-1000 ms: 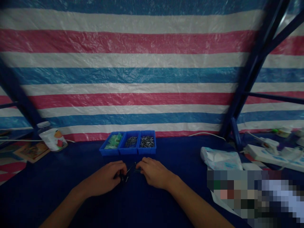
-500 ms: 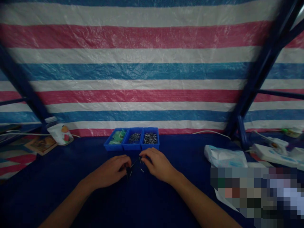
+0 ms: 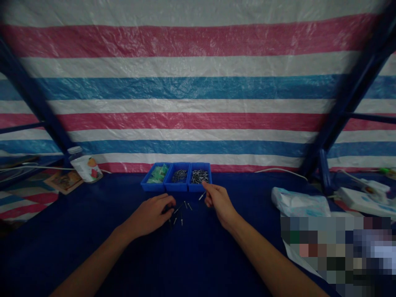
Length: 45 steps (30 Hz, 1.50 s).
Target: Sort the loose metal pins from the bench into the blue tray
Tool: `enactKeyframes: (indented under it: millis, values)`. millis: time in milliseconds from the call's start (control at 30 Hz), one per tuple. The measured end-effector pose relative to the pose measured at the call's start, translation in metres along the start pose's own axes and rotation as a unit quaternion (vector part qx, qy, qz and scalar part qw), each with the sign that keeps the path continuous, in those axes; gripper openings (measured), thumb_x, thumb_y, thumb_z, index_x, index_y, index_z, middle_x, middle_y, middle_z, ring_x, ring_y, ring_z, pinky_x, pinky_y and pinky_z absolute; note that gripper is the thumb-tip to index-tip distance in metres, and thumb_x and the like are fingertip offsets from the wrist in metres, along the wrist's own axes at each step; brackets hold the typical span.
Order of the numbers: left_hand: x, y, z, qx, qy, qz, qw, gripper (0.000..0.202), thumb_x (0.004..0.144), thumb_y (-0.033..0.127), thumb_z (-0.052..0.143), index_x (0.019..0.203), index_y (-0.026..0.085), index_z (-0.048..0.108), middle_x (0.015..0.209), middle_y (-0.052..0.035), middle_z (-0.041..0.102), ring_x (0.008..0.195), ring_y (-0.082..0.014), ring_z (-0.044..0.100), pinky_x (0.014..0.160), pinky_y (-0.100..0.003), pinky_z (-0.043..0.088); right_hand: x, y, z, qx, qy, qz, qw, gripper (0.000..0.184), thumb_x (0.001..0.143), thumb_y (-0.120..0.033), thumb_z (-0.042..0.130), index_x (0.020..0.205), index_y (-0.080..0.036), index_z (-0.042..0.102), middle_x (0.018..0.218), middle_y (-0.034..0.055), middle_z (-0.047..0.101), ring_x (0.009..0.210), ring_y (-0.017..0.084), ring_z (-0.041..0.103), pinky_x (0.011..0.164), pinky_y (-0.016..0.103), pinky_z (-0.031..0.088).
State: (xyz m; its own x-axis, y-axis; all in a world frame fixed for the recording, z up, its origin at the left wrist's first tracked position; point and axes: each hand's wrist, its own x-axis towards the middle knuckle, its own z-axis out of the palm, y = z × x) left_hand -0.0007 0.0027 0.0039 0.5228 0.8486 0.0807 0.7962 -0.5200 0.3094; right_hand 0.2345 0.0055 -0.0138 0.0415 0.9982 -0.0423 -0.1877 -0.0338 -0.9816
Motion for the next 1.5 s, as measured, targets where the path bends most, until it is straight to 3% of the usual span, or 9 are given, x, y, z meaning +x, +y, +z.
enactKeyframes:
  millis: [67, 167, 267, 467, 733, 833, 933, 1067, 1500]
  values:
    - [0.001, 0.001, 0.001, 0.005, 0.004, -0.011, 1.0, 0.014, 0.09, 0.026, 0.05, 0.095, 0.024, 0.063, 0.097, -0.0024, 0.067, 0.087, -0.0199, 0.065, 0.077, -0.032, 0.046, 0.0, 0.001, 0.001, 0.009, 0.004, 0.024, 1.0, 0.049, 0.071, -0.06, 0.072, 0.055, -0.022, 0.045, 0.042, -0.0076, 0.037, 0.042, 0.008, 0.036, 0.048, 0.027, 0.026]
    - [0.002, 0.003, 0.004, 0.008, 0.017, -0.031, 0.999, 0.014, 0.091, 0.031, 0.052, 0.095, 0.023, 0.063, 0.096, -0.003, 0.069, 0.085, -0.0207, 0.065, 0.075, -0.033, 0.046, -0.002, -0.001, 0.003, 0.044, 0.012, 0.042, 0.998, 0.042, 0.075, -0.061, 0.068, 0.079, -0.021, 0.057, 0.057, -0.0041, 0.055, 0.047, 0.01, 0.046, 0.05, 0.026, 0.033]
    - [0.004, 0.005, 0.008, 0.014, 0.031, -0.049, 0.998, 0.016, 0.091, 0.035, 0.054, 0.093, 0.022, 0.064, 0.095, -0.0038, 0.069, 0.083, -0.0211, 0.065, 0.073, -0.033, 0.046, -0.005, -0.003, 0.004, 0.051, 0.001, 0.042, 0.998, 0.045, 0.077, -0.058, 0.068, 0.103, -0.022, 0.06, 0.08, 0.0003, 0.067, 0.054, 0.011, 0.054, 0.054, 0.027, 0.038]
    - [0.009, 0.003, 0.016, 0.03, 0.04, -0.051, 0.997, 0.014, 0.09, 0.027, 0.054, 0.087, 0.022, 0.067, 0.092, -0.004, 0.069, 0.085, -0.0218, 0.066, 0.073, -0.032, 0.046, -0.006, 0.006, 0.009, -0.104, -0.067, -0.013, 0.992, 0.03, 0.079, -0.049, 0.064, 0.079, -0.019, 0.061, 0.071, -0.0011, 0.063, 0.052, 0.009, 0.05, 0.052, 0.026, 0.034]
    - [0.011, 0.005, 0.018, 0.025, 0.07, -0.056, 0.996, 0.01, 0.084, 0.019, 0.054, 0.081, 0.02, 0.064, 0.085, -0.0033, 0.069, 0.08, -0.0202, 0.065, 0.07, -0.031, 0.044, -0.003, 0.014, 0.01, -0.179, -0.101, -0.047, 0.977, 0.024, 0.084, -0.044, 0.059, 0.08, -0.02, 0.062, 0.067, -0.0016, 0.06, 0.051, 0.01, 0.046, 0.052, 0.027, 0.034]
    - [0.011, 0.008, 0.014, 0.016, 0.097, -0.052, 0.994, 0.01, 0.084, 0.02, 0.054, 0.081, 0.02, 0.063, 0.086, -0.0027, 0.068, 0.078, -0.0189, 0.064, 0.07, -0.031, 0.044, -0.005, 0.017, 0.01, -0.226, -0.098, -0.098, 0.964, 0.025, 0.088, -0.045, 0.058, 0.085, -0.02, 0.064, 0.07, -0.0011, 0.06, 0.056, 0.011, 0.048, 0.055, 0.027, 0.036]
    - [0.01, 0.014, 0.009, 0.005, 0.123, -0.031, 0.992, 0.011, 0.086, 0.021, 0.052, 0.084, 0.021, 0.062, 0.089, -0.0017, 0.067, 0.081, -0.0172, 0.063, 0.074, -0.03, 0.045, -0.011, 0.015, 0.012, -0.259, -0.101, -0.139, 0.951, 0.031, 0.09, -0.048, 0.055, 0.078, -0.02, 0.063, 0.07, -0.0009, 0.058, 0.064, 0.013, 0.051, 0.061, 0.028, 0.037]
    - [0.007, 0.017, 0.009, -0.032, 0.159, 0.028, 0.986, 0.009, 0.086, 0.021, 0.053, 0.081, 0.022, 0.061, 0.085, -0.0007, 0.066, 0.08, -0.016, 0.062, 0.075, -0.03, 0.045, -0.018, 0.009, 0.017, -0.257, -0.109, -0.153, 0.948, 0.043, 0.093, -0.052, 0.05, 0.064, -0.02, 0.057, 0.063, -0.0016, 0.054, 0.062, 0.013, 0.048, 0.062, 0.027, 0.036]
    - [0.006, 0.013, 0.016, -0.097, 0.208, 0.117, 0.966, 0.012, 0.087, 0.02, 0.052, 0.078, 0.021, 0.06, 0.077, -0.0003, 0.063, 0.071, -0.0126, 0.058, 0.068, -0.026, 0.047, -0.02, 0.01, 0.02, -0.234, -0.098, -0.123, 0.959, 0.044, 0.091, -0.056, 0.052, 0.065, -0.021, 0.056, 0.06, -0.0025, 0.053, 0.056, 0.011, 0.047, 0.056, 0.026, 0.035]
